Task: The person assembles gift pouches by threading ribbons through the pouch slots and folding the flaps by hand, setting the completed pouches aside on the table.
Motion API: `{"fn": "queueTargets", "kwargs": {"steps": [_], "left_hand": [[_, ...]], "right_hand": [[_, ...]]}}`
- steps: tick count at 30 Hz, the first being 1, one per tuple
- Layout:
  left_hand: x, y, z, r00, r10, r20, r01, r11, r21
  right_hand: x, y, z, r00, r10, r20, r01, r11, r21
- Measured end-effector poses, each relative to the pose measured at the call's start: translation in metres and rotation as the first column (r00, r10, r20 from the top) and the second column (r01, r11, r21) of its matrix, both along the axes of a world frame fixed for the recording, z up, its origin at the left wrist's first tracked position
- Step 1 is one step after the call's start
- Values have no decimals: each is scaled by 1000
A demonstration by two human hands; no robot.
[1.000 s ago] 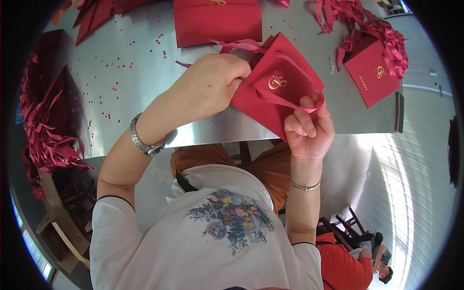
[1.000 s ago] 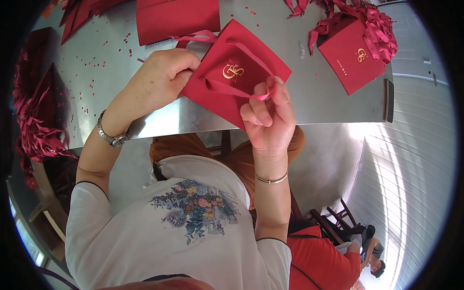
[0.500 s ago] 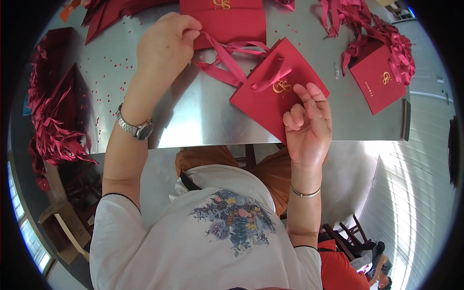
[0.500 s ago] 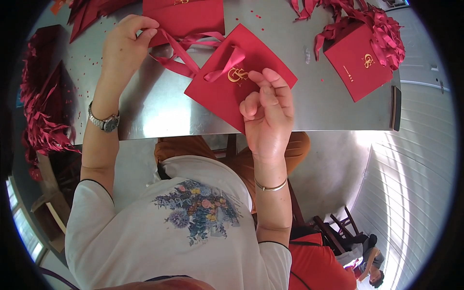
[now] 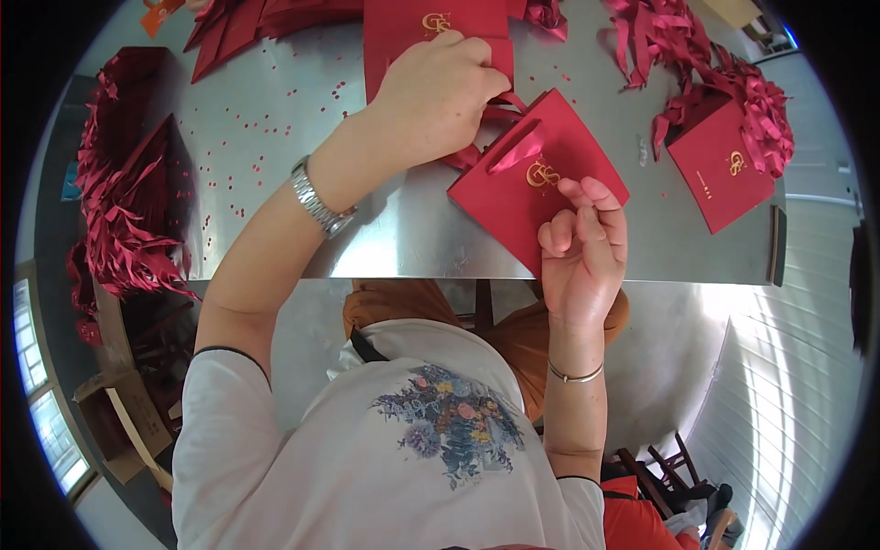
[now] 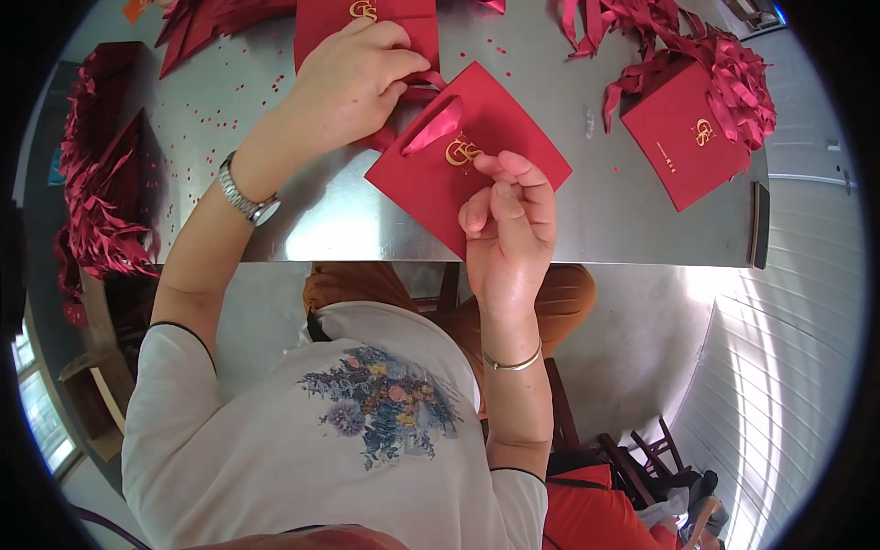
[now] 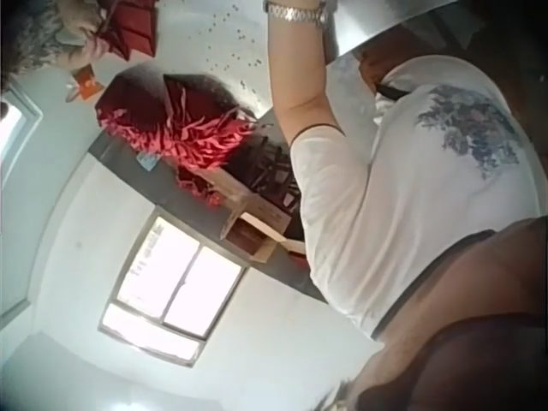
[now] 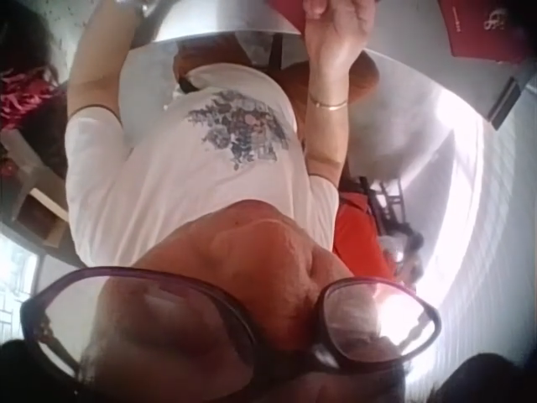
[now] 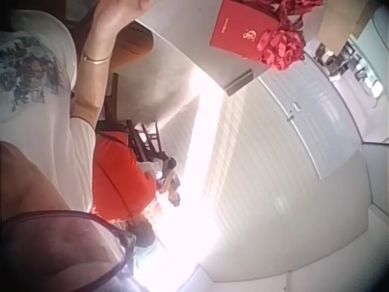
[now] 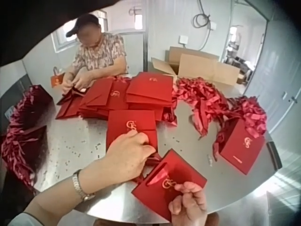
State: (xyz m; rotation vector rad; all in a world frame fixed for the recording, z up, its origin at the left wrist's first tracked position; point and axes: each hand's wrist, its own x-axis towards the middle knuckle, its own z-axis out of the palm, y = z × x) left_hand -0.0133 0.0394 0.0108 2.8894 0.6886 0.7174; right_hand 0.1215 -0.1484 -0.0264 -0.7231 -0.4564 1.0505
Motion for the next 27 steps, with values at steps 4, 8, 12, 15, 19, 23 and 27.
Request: {"fn": "queueTargets", "kwargs": {"steps": [4,8,12,15,19,23,27], "left_hand": [[7,0,-8,994,110,-6,-110,993,-35],[8,7,-20,953,280,117,-261,953,-152],[12,9,-28,945,260,198,-222,956,-192],[12,12,-27,945,287,155,-252,945,-210],[4,17,-31,939,240,246,-198,963,-183],[-12,6,-6,905,200,376,-74,943,-323],[-23,-13,-8,994,-23,109,34,995,-93]], "right_hand": [[-2,0,1,1000,-22,17,22,1000,-16],[-8,2,7,998,-58,3,58,992,-111],[-7,4,9,997,-73,8,74,984,-165],[-9,5,8,995,-86,48,93,983,-157],[-12,6,10,996,-69,65,79,983,-166],[-9,3,7,995,-76,65,87,981,-171],[-10,3,8,994,-76,83,90,981,-174]]}}
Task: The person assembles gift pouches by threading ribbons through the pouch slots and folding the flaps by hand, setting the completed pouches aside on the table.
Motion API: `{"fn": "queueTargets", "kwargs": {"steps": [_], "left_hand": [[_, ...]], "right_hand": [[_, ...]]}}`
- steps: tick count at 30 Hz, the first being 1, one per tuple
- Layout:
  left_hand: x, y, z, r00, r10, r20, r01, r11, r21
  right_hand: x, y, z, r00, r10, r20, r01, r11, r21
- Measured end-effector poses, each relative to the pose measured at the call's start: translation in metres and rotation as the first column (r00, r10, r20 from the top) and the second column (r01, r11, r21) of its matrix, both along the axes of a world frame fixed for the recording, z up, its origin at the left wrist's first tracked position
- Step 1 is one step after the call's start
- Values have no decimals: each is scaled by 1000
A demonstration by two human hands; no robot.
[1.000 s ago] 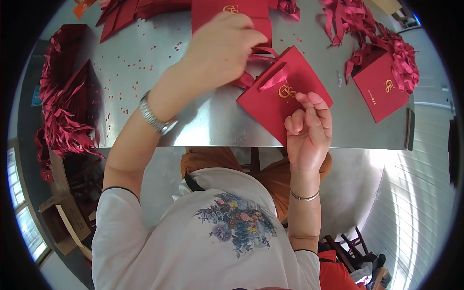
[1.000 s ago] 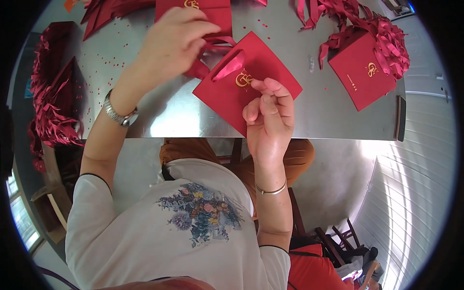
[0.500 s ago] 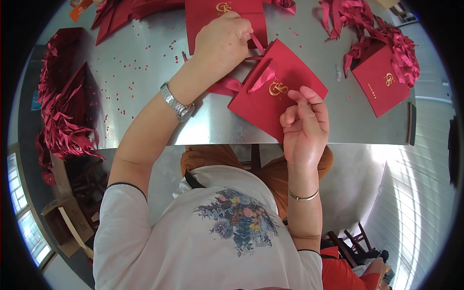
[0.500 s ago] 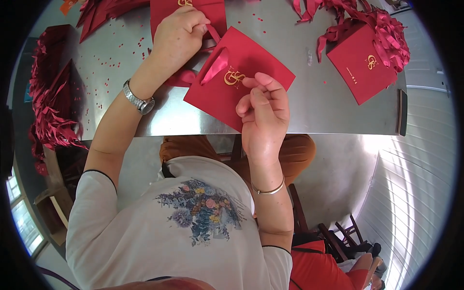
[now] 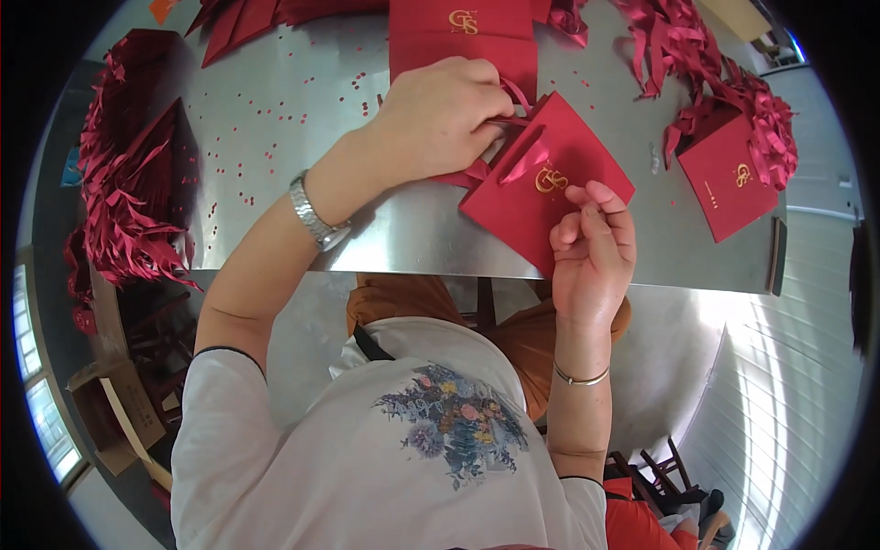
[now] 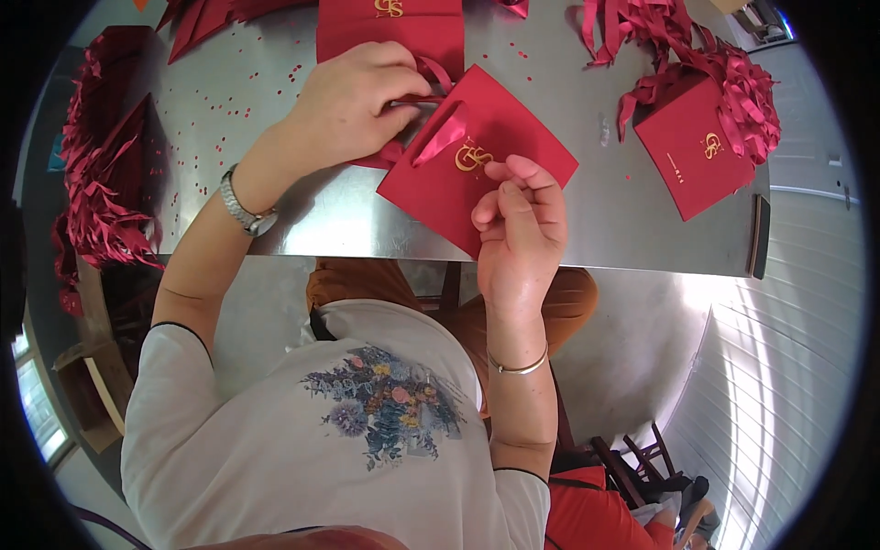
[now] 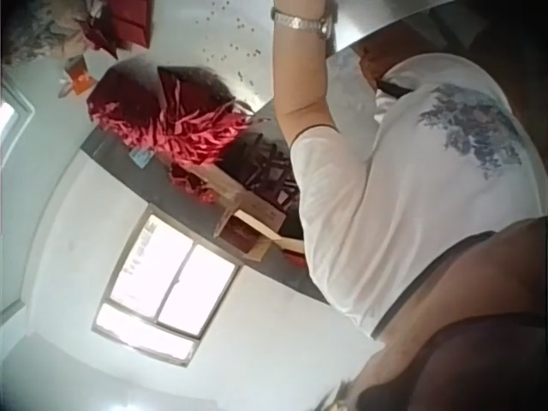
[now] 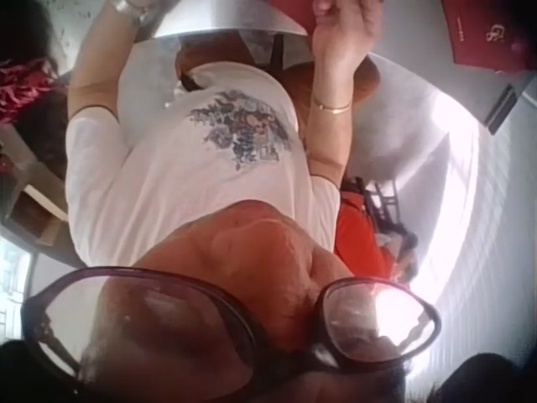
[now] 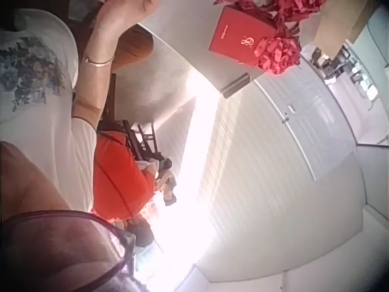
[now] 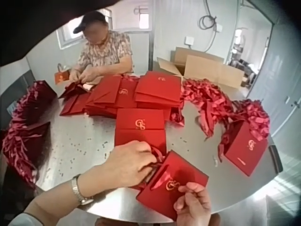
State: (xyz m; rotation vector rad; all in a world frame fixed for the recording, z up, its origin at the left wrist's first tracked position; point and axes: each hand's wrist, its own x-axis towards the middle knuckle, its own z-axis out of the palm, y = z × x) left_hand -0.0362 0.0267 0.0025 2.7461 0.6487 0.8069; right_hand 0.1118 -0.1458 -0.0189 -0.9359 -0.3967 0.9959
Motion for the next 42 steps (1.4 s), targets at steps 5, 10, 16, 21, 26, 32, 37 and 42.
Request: {"fn": "queueTargets", "kwargs": {"steps": [5,10,16,21,26,32,37,42], "left_hand": [[-4,14,-12,949,316,3,-316,948,-21],[2,19,-20,912,410,26,-402,902,-158],[-6,26,-15,921,385,-54,-389,908,-155],[-19,-8,13,939,302,163,-304,953,-12],[-46,-50,9,988,-38,-147,-9,950,-312],[-51,-49,-5,988,112,-108,-141,934,-327],[-40,-45,-4,967,227,-112,-252,911,-326],[-22,-50,14,958,241,-156,-281,903,-326]], "right_hand": [[-1,2,3,1000,11,8,-11,1000,-26],[0,4,4,1000,12,2,-12,999,-51],[-3,4,5,1000,6,15,-6,999,-46],[-3,2,3,999,25,21,-24,999,-28],[-3,1,3,999,15,42,-14,1000,-23],[-6,5,3,998,22,59,-20,999,-29],[-6,2,6,998,-8,58,12,998,-60],[-15,2,-5,994,-25,105,28,999,-27]]}}
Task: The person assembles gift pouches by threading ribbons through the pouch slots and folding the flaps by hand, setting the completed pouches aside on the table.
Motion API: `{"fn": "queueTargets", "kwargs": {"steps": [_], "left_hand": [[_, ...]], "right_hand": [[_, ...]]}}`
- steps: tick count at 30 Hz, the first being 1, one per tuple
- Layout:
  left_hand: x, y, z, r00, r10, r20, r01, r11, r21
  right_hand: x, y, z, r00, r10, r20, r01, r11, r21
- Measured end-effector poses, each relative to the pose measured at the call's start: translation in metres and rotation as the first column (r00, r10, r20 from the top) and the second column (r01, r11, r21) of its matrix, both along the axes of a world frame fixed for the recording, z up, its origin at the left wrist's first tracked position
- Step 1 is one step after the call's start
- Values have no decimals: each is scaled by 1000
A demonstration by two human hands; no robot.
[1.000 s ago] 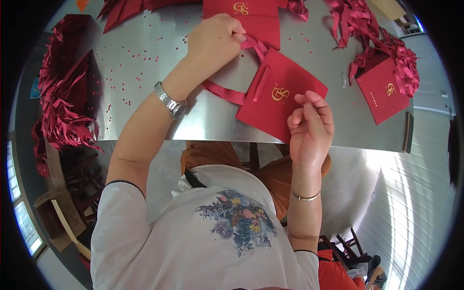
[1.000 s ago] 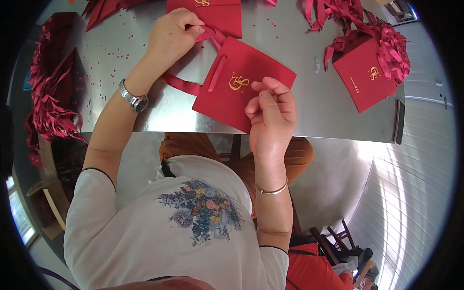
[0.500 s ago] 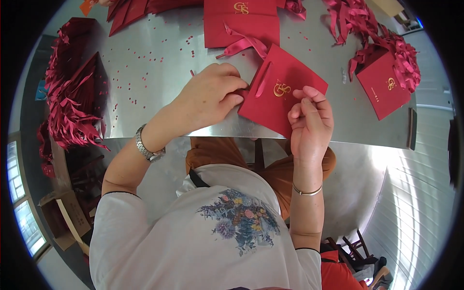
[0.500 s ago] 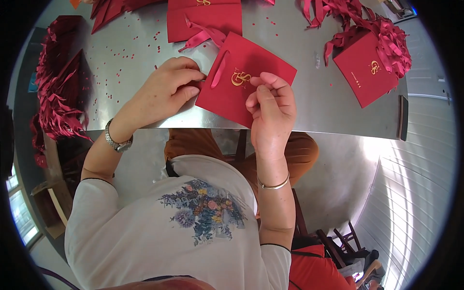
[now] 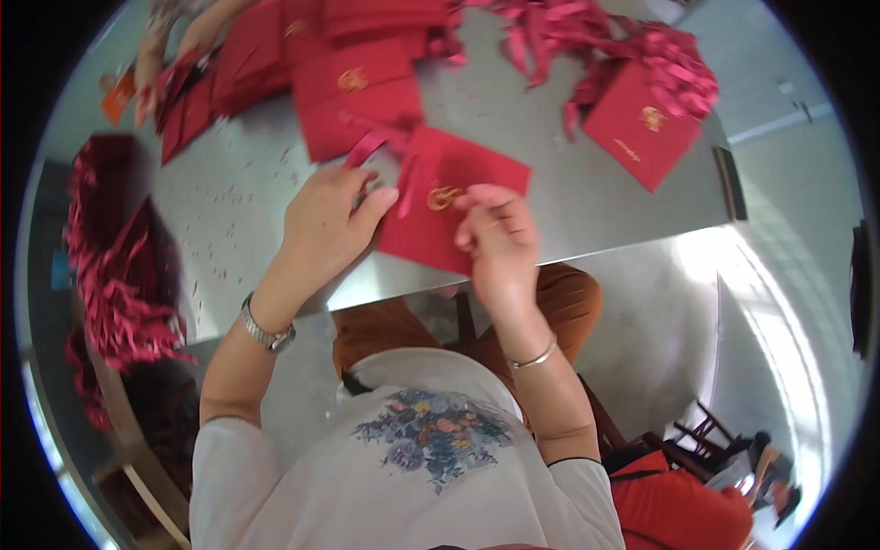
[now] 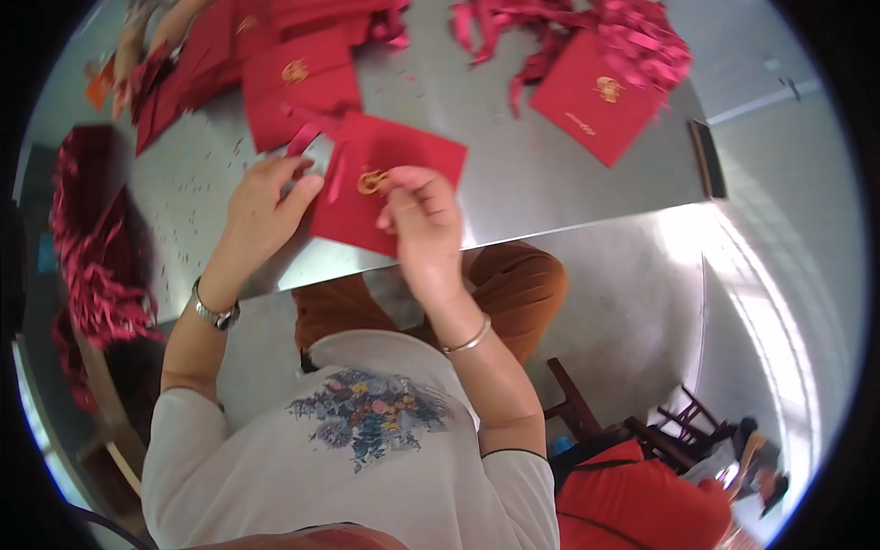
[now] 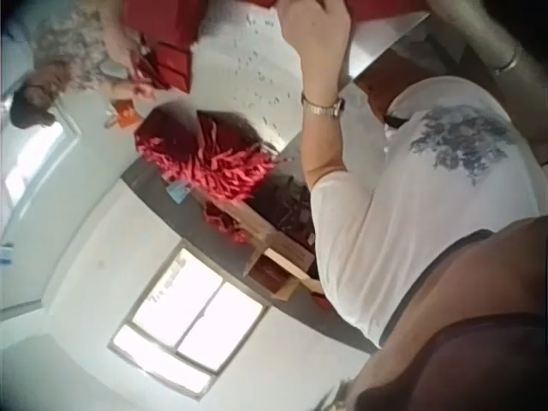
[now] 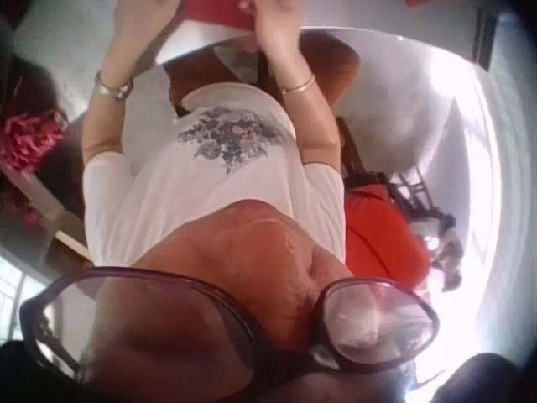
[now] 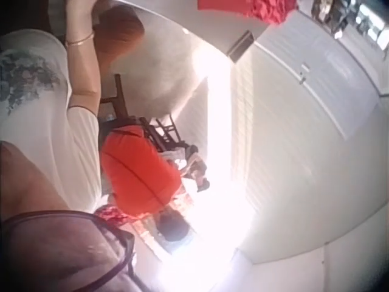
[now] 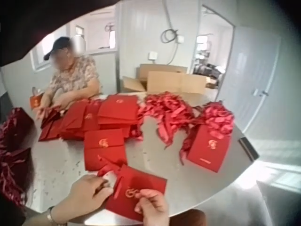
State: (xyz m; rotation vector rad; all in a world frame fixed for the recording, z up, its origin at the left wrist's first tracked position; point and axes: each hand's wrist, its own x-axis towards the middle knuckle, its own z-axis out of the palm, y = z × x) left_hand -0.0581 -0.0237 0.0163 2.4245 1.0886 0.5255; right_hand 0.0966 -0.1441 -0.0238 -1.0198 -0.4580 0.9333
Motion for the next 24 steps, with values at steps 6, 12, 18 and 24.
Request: {"fn": "queueTargets", "kwargs": {"steps": [6,12,18,24], "left_hand": [[40,14,3,944,103,312,103,809,-578],[61,0,45,893,-153,424,295,910,-293],[83,-27,83,856,-460,236,370,864,341],[99,-34,88,817,-511,265,273,749,603]], "right_hand": [[-3,-13,0,979,72,191,-101,984,149],[20,-28,27,500,-365,785,46,917,397],[86,-50,76,-33,-419,907,355,844,402],[109,-66,70,308,-317,897,437,885,163]]}}
